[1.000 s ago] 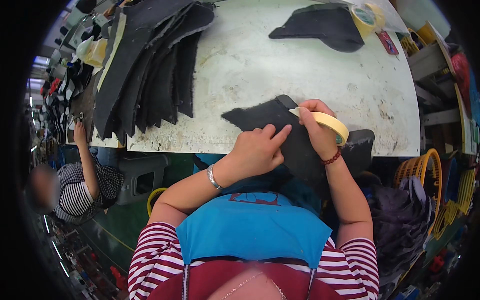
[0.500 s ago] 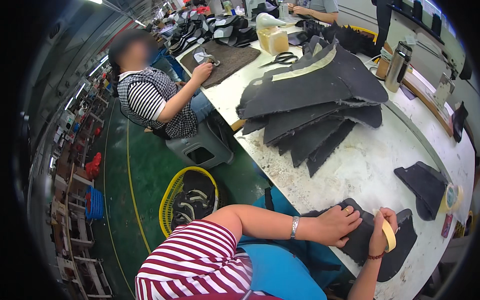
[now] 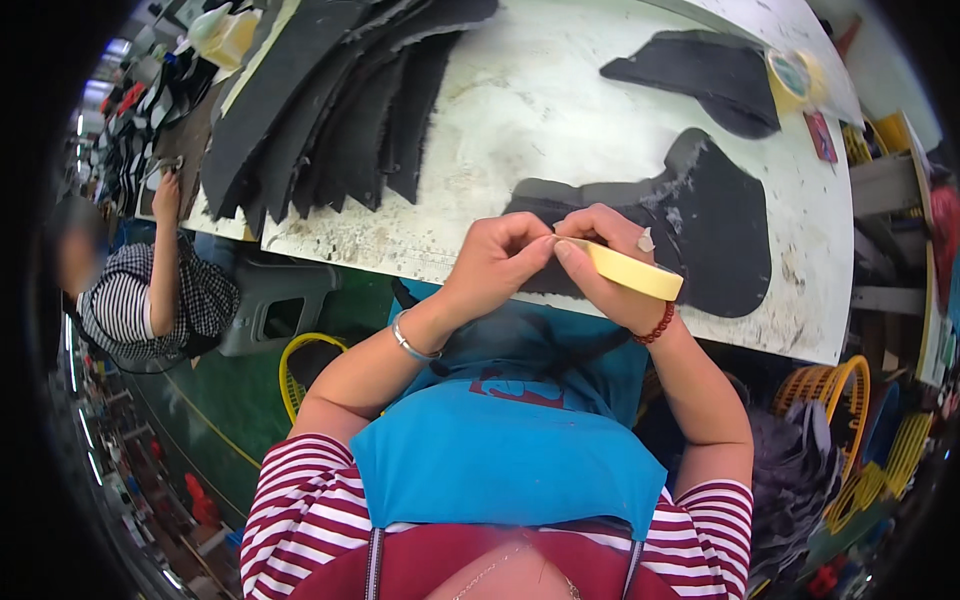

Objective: Applying adhesive tape to the edges of black shoe upper components.

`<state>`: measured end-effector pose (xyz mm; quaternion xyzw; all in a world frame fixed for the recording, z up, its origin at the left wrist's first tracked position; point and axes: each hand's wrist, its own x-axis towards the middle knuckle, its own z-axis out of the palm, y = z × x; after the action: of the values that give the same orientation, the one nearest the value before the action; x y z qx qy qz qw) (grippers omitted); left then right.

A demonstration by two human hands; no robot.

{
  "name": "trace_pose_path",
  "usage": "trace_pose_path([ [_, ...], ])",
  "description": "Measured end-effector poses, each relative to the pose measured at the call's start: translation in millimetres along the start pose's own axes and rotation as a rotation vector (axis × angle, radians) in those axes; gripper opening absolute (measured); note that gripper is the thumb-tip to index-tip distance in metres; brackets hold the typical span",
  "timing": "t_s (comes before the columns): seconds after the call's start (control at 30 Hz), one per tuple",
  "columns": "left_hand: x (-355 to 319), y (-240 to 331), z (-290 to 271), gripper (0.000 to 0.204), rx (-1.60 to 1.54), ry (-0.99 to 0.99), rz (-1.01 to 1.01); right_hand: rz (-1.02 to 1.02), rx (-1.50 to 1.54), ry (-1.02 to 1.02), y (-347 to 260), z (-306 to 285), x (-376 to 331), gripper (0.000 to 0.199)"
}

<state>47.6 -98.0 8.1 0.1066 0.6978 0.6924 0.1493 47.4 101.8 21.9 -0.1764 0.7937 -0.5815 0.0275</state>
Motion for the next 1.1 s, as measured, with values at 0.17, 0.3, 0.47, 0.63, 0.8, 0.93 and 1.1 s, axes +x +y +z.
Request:
trace_pose_path([
  [0.17,-19.2,2.6,-1.9,0.02,-0.016,0.078,-0.021,-0.429,-0.988,0.078,-0.2,-49.0,-6.1,0.06],
  [0.3,-15.3,13.9,-1.9,0.021,0.201,0.174,0.043,-0.182,-0.379,0.039,2.5,-54.6,-5.8,0.041],
  [0.47,12.1,0.5,-6.5,0.02,0.608,0.281,0.073,-0.087,-0.495,0.165,23.6,-37.2,8.9,0.015],
  [0.63,29.6,-9.5,-5.9,0.02,0.867,0.324,0.123,-0.259,-0.833,0.202,28.2,-27.2,17.3,0.018],
  [0.8,38.3,-14.1,-1.1,0.017,1.005,0.345,0.236,-0.321,-0.934,0.21,31.1,-23.7,21.3,0.019],
  [0.93,44.6,-16.3,-0.5,0.013,1.052,0.321,0.311,-0.324,-1.033,0.158,28.9,-22.7,23.7,0.018],
  [1.1,50.9,5.2,-8.1,0.009,1.266,0.228,0.095,-0.31,-1.105,0.132,31.0,-22.7,24.1,0.017],
])
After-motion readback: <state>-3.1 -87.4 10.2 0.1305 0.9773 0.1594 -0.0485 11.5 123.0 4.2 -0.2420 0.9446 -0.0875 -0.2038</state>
